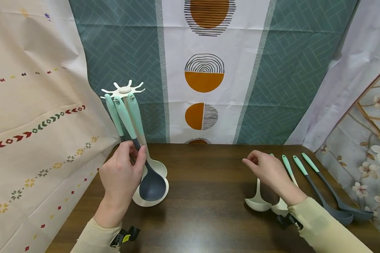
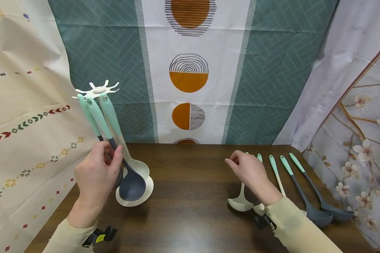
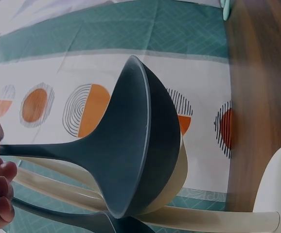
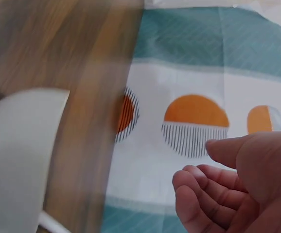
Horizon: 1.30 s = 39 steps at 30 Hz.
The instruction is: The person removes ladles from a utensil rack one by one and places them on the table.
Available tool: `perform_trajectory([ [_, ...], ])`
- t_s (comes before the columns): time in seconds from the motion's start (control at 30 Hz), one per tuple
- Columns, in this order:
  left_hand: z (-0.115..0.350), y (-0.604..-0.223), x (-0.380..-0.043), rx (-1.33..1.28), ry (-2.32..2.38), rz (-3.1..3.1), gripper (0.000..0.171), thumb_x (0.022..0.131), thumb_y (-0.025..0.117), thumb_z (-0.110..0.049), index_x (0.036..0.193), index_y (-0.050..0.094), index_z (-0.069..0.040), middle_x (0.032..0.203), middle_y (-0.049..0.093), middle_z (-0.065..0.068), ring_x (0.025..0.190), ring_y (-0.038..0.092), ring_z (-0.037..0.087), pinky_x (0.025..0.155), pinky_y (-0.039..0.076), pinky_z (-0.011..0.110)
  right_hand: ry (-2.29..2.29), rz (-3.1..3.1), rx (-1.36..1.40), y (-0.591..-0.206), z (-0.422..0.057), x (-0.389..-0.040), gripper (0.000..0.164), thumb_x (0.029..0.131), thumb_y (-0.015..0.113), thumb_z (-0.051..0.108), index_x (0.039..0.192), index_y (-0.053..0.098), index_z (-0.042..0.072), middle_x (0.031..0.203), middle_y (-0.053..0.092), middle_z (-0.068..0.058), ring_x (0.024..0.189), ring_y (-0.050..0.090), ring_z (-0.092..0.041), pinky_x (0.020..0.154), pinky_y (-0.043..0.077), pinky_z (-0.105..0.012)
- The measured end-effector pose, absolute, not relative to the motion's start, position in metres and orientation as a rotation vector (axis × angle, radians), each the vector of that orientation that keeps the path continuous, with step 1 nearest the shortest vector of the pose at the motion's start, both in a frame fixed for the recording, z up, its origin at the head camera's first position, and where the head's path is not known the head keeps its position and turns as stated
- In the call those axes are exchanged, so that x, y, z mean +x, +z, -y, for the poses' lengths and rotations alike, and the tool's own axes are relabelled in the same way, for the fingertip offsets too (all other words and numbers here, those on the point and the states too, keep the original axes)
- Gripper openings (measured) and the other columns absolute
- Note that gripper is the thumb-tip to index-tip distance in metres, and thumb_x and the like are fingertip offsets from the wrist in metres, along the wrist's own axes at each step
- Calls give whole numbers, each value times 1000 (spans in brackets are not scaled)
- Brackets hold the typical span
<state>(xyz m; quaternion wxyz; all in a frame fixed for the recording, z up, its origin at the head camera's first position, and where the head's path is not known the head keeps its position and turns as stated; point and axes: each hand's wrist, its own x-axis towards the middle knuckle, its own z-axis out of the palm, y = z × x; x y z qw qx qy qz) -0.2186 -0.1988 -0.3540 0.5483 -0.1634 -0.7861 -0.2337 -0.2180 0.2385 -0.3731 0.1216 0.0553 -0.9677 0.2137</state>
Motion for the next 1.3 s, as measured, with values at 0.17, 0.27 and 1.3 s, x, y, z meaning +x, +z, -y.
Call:
perform_trajectory([
  [0.17,200,-354,-219,-375,-557,1856,37,109,62,-36,97,66,-1,75,65,12,54,58,27,44,40,43,629,2796,212,-369,-218,-221,21,104,77,32,106,76,11,82,70,4,70,59,-15,67,50,-40],
  [0.27,202,-353,-219,-370,-559,1848,38,111,60,-36,98,66,-1,76,64,12,56,59,28,45,43,46,652,2771,243,-370,-206,-221,20,104,78,31,106,76,11,84,72,4,71,61,-14,68,52,-40],
  [1.3,223,-345,-220,-207,-562,1913,27,106,69,-20,118,63,3,100,66,23,54,57,36,45,36,39,915,2646,521,-357,-75,-230,16,100,84,32,109,77,20,92,73,12,78,63,-8,78,55,-36],
])
